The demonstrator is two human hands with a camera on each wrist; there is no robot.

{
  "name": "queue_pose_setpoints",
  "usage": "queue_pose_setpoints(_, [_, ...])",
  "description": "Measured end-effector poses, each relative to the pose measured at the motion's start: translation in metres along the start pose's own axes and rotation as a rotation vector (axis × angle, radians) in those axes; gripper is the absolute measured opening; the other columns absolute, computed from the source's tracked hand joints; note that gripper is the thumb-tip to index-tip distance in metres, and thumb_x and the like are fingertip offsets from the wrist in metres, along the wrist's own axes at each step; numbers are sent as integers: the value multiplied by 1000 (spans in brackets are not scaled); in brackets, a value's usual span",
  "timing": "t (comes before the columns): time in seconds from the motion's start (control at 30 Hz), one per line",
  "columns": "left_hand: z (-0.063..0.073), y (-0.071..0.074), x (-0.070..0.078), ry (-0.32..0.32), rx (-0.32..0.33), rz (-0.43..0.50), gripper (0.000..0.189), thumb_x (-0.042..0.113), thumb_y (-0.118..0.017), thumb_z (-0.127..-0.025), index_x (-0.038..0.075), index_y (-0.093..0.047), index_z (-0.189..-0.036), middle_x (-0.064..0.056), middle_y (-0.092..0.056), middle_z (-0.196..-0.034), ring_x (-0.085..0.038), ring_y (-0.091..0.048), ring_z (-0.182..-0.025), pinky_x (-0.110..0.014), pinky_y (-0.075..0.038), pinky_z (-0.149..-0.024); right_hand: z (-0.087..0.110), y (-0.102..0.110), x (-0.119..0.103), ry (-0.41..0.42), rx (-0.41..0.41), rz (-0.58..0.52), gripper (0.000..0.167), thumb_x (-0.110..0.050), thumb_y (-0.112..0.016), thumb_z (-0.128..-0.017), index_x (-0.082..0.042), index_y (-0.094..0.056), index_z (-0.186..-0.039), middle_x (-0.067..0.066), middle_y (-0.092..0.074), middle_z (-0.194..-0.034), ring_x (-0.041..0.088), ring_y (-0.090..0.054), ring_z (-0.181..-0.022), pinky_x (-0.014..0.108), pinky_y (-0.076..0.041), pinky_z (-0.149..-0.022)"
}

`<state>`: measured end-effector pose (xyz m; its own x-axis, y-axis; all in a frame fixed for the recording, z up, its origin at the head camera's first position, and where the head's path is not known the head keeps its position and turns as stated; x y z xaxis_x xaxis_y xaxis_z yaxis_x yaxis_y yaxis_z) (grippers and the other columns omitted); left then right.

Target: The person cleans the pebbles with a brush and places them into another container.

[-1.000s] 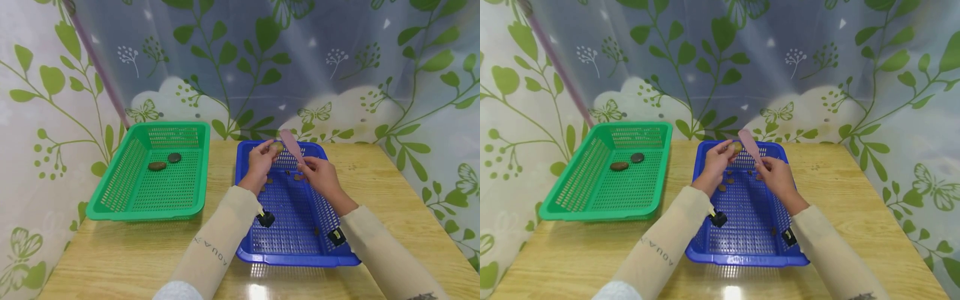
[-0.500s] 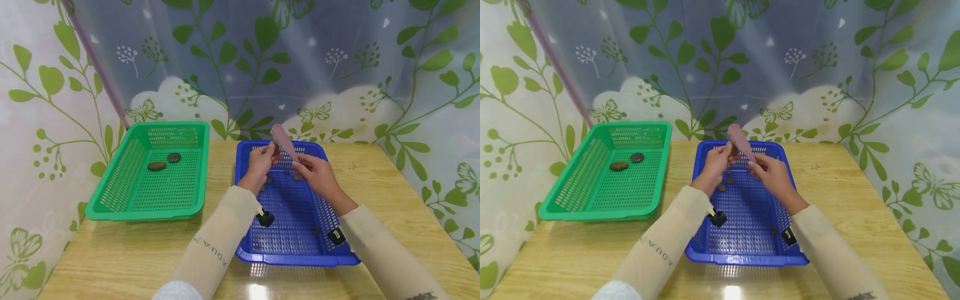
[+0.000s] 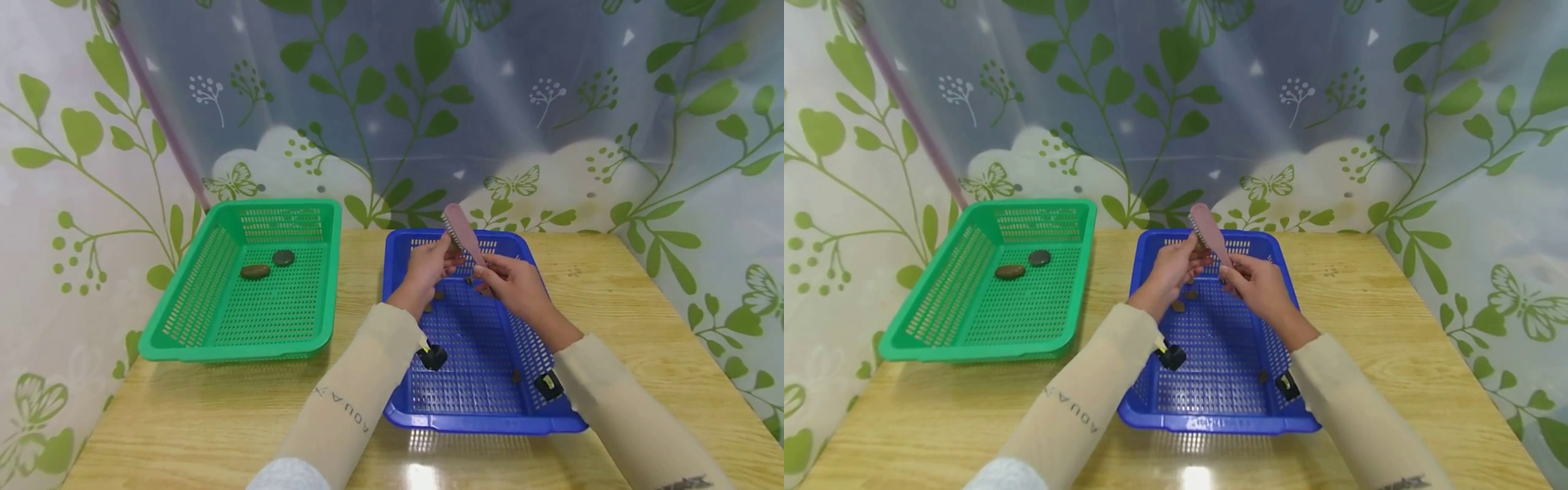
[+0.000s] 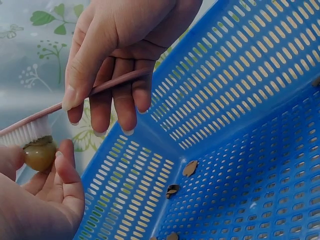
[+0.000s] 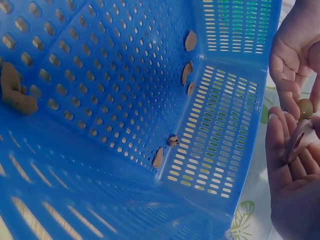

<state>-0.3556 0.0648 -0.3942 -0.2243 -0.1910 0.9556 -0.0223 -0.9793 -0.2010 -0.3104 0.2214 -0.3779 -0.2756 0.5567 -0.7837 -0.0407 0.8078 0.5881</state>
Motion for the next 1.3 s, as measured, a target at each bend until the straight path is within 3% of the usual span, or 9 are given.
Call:
queue_pose_setpoints(0.2, [-1, -1, 0, 0, -22, 9, 38, 32, -49, -103, 1, -66, -118, -14, -73, -96, -9, -63, -68, -36, -55, -82, -1, 0, 0, -6, 9, 7, 44, -27, -55, -100, 2, -55, -134, 23, -69, -105, 28, -72, -80, 33, -59, -68])
queue_pose_setpoints(0.4, [-3, -2, 1, -1, -19, 34, 40, 30, -47, -104, -3, -64, -118, -16, -73, -100, -7, -64, -67, -20, -51, -61, -2, 3, 3, -49, 64, 0, 42, -22, -54, -101, 8, -54, -131, 27, -68, -106, 37, -71, -84, 33, -59, -69])
queue_pose_setpoints(0.63, [-3, -3, -1, 34, -33, 62, 42, 30, -44, -105, -5, -62, -122, -17, -72, -105, -9, -66, -71, -19, -53, -64, -2, 8, 4, -108, 138, 80, 37, -21, -53, -101, 7, -59, -125, 24, -70, -102, 36, -71, -82, 34, -59, -68])
queue_pose_setpoints(0.9, [-3, -4, -1, 48, -22, 162, 37, 21, -49, -103, -7, -59, -126, -27, -65, -115, -27, -69, -99, -23, -57, -76, -2, 5, 4, -66, 104, -9, 41, -22, -54, -101, 8, -55, -129, 28, -68, -103, 37, -71, -82, 25, -58, -64])
queue_pose_setpoints(1.17, [-3, -3, -1, 39, -30, 186, 32, 13, -51, -102, -3, -60, -128, -22, -67, -105, -17, -65, -77, -28, -57, -81, -2, 1, 2, -15, 63, -36, 41, -21, -54, -100, 8, -56, -128, 30, -68, -102, 37, -71, -81, 26, -59, -65])
queue_pose_setpoints(1.3, [-3, -4, -2, 36, -46, 192, 34, 13, -49, -103, -1, -57, -132, -23, -67, -112, -22, -68, -88, -31, -57, -83, -1, -1, 3, -31, 16, 4, 44, -26, -55, -100, 3, -54, -133, 24, -68, -110, 31, -72, -85, 29, -59, -70])
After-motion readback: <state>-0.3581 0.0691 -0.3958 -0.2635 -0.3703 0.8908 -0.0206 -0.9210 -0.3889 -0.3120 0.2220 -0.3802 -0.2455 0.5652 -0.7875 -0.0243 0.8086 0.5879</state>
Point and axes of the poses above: each hand's wrist, its own z-axis away from the middle knuckle, its own y-axis out of the back of the hand, x = y × z, the point moved 4 cm from there along -z, towards the middle knuckle
